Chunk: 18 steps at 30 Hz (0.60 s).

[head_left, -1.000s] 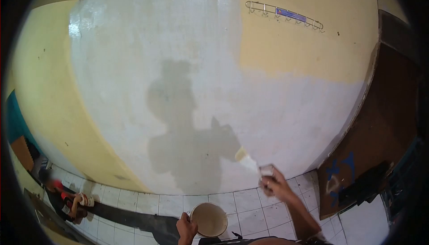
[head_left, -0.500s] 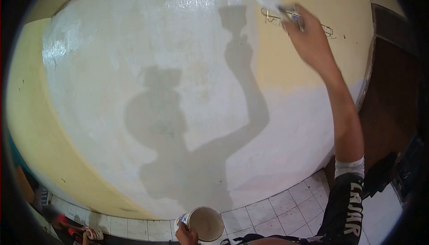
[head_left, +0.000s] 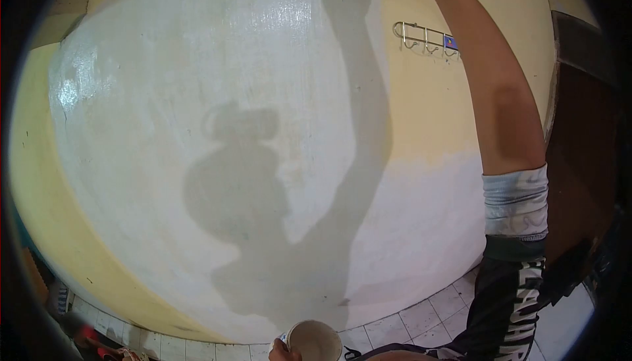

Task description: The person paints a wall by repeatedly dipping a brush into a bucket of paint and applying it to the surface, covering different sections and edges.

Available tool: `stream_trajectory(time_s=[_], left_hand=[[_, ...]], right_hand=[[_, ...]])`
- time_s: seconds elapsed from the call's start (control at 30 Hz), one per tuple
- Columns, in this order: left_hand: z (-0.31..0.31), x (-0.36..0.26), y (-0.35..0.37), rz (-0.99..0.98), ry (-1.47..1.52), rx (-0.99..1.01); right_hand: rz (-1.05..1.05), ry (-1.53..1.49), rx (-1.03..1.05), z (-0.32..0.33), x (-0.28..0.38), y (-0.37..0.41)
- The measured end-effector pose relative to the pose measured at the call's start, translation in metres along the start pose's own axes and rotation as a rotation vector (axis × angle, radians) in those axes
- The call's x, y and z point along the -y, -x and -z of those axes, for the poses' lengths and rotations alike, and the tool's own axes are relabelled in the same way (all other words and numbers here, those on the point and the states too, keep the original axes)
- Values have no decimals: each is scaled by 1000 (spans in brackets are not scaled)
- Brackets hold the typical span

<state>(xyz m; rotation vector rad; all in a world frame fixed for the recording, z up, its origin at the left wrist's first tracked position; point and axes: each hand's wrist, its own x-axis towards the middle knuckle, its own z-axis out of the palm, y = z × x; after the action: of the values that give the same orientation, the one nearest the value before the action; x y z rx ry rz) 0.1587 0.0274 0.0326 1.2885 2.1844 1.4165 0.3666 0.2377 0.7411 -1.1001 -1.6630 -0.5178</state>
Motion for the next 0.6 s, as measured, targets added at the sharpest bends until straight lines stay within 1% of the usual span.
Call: stream_trajectory(time_s=[0.03,0.07,0.13,0.17,0.2,0.23,0.27,0.33,0.37,0.43,0.53,0.6], left_hand=[[-3,-3,-3,84,-8,49],[-9,0,-5,84,-9,49],[-28,22,-10,150,154,69],[-40,35,-14,146,157,68],[-52,49,-17,204,333,54],[-58,57,-18,261,505,42],[-53,46,-22,260,504,43],[-33,6,-33,-35,-34,112],[-32,5,-35,-35,-35,118],[-33,6,-41,-65,65,145],[-27,-9,-46,-48,49,152],[-21,-17,-49,-73,9,178]], right_hand=[[-17,12,36,-2,0,5],[-18,11,35,-5,-4,14],[96,-9,115,-16,-20,33],[183,-40,25,-37,-39,36],[269,-70,-62,-55,-56,40],[245,-3,19,-54,-58,54],[219,62,100,-53,-59,76],[178,129,183,-60,-64,111],[174,133,186,-57,-66,127],[171,63,221,-45,-69,146],[140,104,186,-12,-69,123],[213,45,17,3,-65,89]])
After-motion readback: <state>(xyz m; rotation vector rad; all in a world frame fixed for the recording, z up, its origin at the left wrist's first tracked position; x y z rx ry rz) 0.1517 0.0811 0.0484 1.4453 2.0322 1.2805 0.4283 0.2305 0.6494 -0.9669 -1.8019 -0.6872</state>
